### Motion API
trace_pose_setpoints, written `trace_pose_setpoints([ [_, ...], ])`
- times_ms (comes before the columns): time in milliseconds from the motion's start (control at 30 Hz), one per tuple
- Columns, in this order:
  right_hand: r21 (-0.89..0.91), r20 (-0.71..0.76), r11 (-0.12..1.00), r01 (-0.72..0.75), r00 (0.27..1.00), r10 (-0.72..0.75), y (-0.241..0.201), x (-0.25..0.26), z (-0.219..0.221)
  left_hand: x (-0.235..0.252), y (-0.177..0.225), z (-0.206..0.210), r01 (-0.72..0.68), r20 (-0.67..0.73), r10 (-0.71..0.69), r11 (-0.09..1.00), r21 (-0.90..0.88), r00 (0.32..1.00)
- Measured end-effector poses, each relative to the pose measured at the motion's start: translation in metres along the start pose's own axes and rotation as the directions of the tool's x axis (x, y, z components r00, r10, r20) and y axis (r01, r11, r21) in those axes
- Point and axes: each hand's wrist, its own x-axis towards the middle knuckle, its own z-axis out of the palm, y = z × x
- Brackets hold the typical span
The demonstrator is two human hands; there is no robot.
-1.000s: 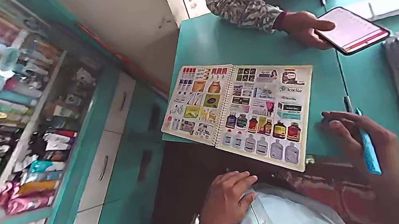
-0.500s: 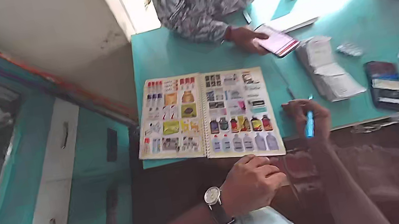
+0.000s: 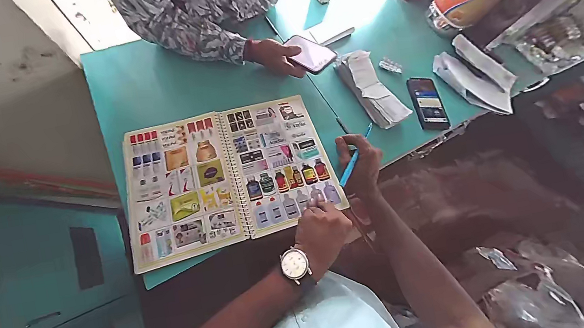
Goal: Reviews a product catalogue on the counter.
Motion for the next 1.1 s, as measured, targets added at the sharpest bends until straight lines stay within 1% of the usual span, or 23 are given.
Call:
trace_pose_setpoints([
  [67, -0.026, -0.025, 0.999, -0.032, 0.999, 0.032, 0.002, 0.0, 0.001, -0.005, 0.002, 0.002, 0.001, -0.072, 0.001, 1.0, 0.02, 0.997],
  [167, -0.018, 0.001, 0.999, -0.043, 0.999, 0.043, -0.001, -0.002, 0.001, -0.011, 0.006, 0.008, 0.026, -0.129, -0.018, 0.998, 0.063, 0.991],
  [267, -0.024, 0.009, 0.998, -0.054, 0.998, 0.054, -0.005, 0.001, -0.002, -0.01, 0.008, 0.005, 0.003, -0.069, 0.003, 0.996, 0.094, 0.998],
  [400, -0.024, 0.008, 0.999, -0.047, 0.999, 0.047, -0.006, -0.002, -0.003, -0.015, 0.014, 0.01, 0.047, -0.043, -0.045, 0.997, 0.055, 0.998],
  [533, -0.041, -0.027, 0.999, -0.023, 0.999, 0.022, -0.004, 0.001, 0.0, -0.014, 0.011, 0.01, 0.019, -0.094, -0.011, 0.997, 0.081, 0.995],
  [600, -0.051, -0.055, 0.999, 0.01, 0.998, -0.013, -0.003, 0.002, 0.001, -0.014, 0.01, 0.013, 0.029, -0.125, -0.021, 0.998, 0.061, 0.992],
  [700, -0.039, -0.074, 0.999, 0.013, 0.997, -0.016, -0.004, -0.001, 0.001, -0.016, 0.009, 0.016, 0.018, -0.167, -0.011, 0.999, 0.04, 0.986],
  [833, -0.039, -0.069, 0.999, -0.003, 0.998, 0.0, -0.004, 0.001, 0.002, -0.013, 0.004, 0.014, -0.012, -0.191, 0.015, 1.0, 0.019, 0.982],
  [933, -0.036, -0.076, 0.999, -0.002, 0.997, -0.001, -0.002, 0.0, 0.002, -0.012, 0.002, 0.01, -0.048, -0.147, 0.042, 0.998, -0.033, 0.988],
  [1000, -0.02, -0.082, 1.0, 0.007, 0.997, -0.009, -0.001, 0.0, 0.004, -0.012, 0.002, 0.011, -0.048, -0.161, 0.039, 0.998, -0.048, 0.986],
  [1100, -0.002, -0.08, 1.0, 0.005, 0.997, -0.005, -0.001, -0.001, 0.003, -0.013, 0.002, 0.017, -0.034, -0.197, 0.033, 0.999, -0.002, 0.98],
])
